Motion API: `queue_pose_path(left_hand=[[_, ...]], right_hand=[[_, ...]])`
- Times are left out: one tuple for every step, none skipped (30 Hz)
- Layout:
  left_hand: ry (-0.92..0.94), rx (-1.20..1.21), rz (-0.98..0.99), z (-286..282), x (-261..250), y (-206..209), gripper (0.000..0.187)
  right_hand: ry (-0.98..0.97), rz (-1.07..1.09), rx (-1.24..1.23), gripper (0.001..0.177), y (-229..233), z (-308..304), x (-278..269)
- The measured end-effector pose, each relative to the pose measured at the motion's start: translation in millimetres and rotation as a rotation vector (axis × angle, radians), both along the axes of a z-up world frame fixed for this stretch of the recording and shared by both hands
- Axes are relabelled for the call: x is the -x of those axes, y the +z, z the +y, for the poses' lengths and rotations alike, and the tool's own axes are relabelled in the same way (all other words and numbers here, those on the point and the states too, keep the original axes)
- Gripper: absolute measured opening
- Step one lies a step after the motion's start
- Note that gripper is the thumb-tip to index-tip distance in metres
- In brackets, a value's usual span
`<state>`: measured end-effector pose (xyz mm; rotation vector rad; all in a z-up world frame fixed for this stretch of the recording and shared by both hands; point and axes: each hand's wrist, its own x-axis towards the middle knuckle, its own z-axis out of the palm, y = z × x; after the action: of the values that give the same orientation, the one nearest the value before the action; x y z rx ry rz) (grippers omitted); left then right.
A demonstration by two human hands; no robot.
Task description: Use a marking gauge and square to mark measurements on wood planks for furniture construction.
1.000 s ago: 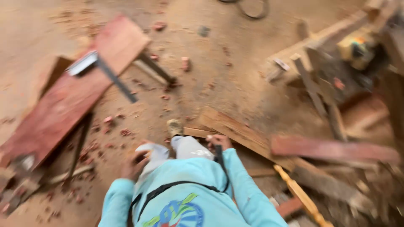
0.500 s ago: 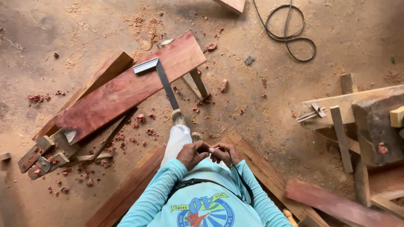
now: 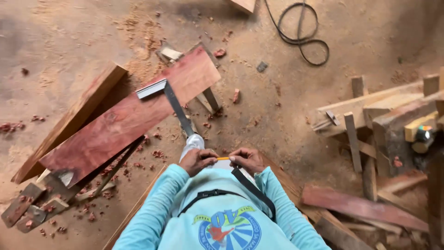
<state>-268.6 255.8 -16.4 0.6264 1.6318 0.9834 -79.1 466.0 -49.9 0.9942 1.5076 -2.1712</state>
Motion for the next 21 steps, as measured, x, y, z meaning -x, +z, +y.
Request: queue_pose_path(left_hand=[[-0.045,0.023,-0.042,5.6,7.9,5.3,0.022],[-0.066,0.015,-0.052,8.1,14.9,0.6,0.022],[-0.092,0.008,-0.129,11.7,20.7,-3.6,0.024],[-0.128,-0.005,-0.205,20.7,27.0,-8.6,0.026],[-0.159,-0.020,-0.214,19.6,30.4,-14.8,0.026],[-0.140,-0.075,-0.373,25.7,33.2,-21.5,0.028],[-0.123,-0.121,-0.535,33.6,34.9,-28.4,0.030],[-0.199,-0.145,-0.548,39.7,35.1,-27.7,0.030],[-0.188,-0.105,-0.560,44.8,35.9,-27.6,0.028],[-0.168,-0.061,-0.564,46.8,39.4,-26.9,0.027],[-0.235,-0.081,-0.569,57.8,38.5,-29.5,0.027],[-0.233,-0.032,-0.568,62.6,36.4,-30.1,0.025],[-0.232,0.017,-0.566,67.9,34.6,-31.2,0.023],[-0.267,0.011,-0.563,74.7,31.7,-33.7,0.023],[-0.301,0.025,-0.544,81.4,28.9,-36.8,0.022],[-0.332,0.040,-0.524,87.0,25.2,-40.2,0.021],[-0.363,0.035,-0.521,92.5,23.8,-43.8,0.021],[-0.446,0.048,-0.432,97.1,21.9,-47.2,0.020],[-0.526,0.059,-0.342,102.2,20.5,-51.3,0.020],[-0.539,0.056,-0.339,103.6,22.1,-64.6,0.020],[-0.612,0.062,-0.187,105.6,24.0,-78.5,0.021]], right_hand=[[-0.083,-0.016,0.034,0.019,3.1,2.4,0.0],[-0.104,-0.025,0.025,0.019,13.5,0.8,6.9],[-0.197,-0.031,0.055,0.019,24.4,0.2,12.9],[-0.300,-0.034,0.076,0.020,35.8,3.0,18.1],[-0.330,-0.039,0.058,0.020,40.7,-0.1,26.3],[-0.375,-0.024,0.104,0.022,48.0,-0.8,29.6],[-0.419,-0.005,0.150,0.024,54.9,0.4,32.3],[-0.486,-0.002,0.107,0.024,48.9,-6.4,27.2],[-0.430,0.000,0.091,0.025,41.9,-13.1,23.0],[-0.364,0.003,0.080,0.025,33.4,-20.0,22.9],[-0.422,0.006,0.042,0.025,43.2,-20.2,22.2],[-0.428,-0.014,0.040,0.025,51.6,-22.8,22.5],[-0.435,-0.035,0.039,0.025,59.3,-24.8,23.4],[-0.466,-0.030,0.024,0.025,56.6,-22.4,19.3],[-0.521,-0.011,0.042,0.026,53.4,-20.0,15.2],[-0.573,0.008,0.062,0.026,49.5,-18.1,10.7],[-0.602,0.014,0.049,0.026,38.9,-13.1,-1.0],[-0.681,0.034,0.078,0.027,27.9,-8.0,-12.8],[-0.760,0.055,0.107,0.027,16.3,-2.4,-24.1],[-0.771,0.060,0.102,0.027,10.0,9.6,-35.3],[-0.818,0.047,0.072,0.028,3.4,22.0,-46.5]])
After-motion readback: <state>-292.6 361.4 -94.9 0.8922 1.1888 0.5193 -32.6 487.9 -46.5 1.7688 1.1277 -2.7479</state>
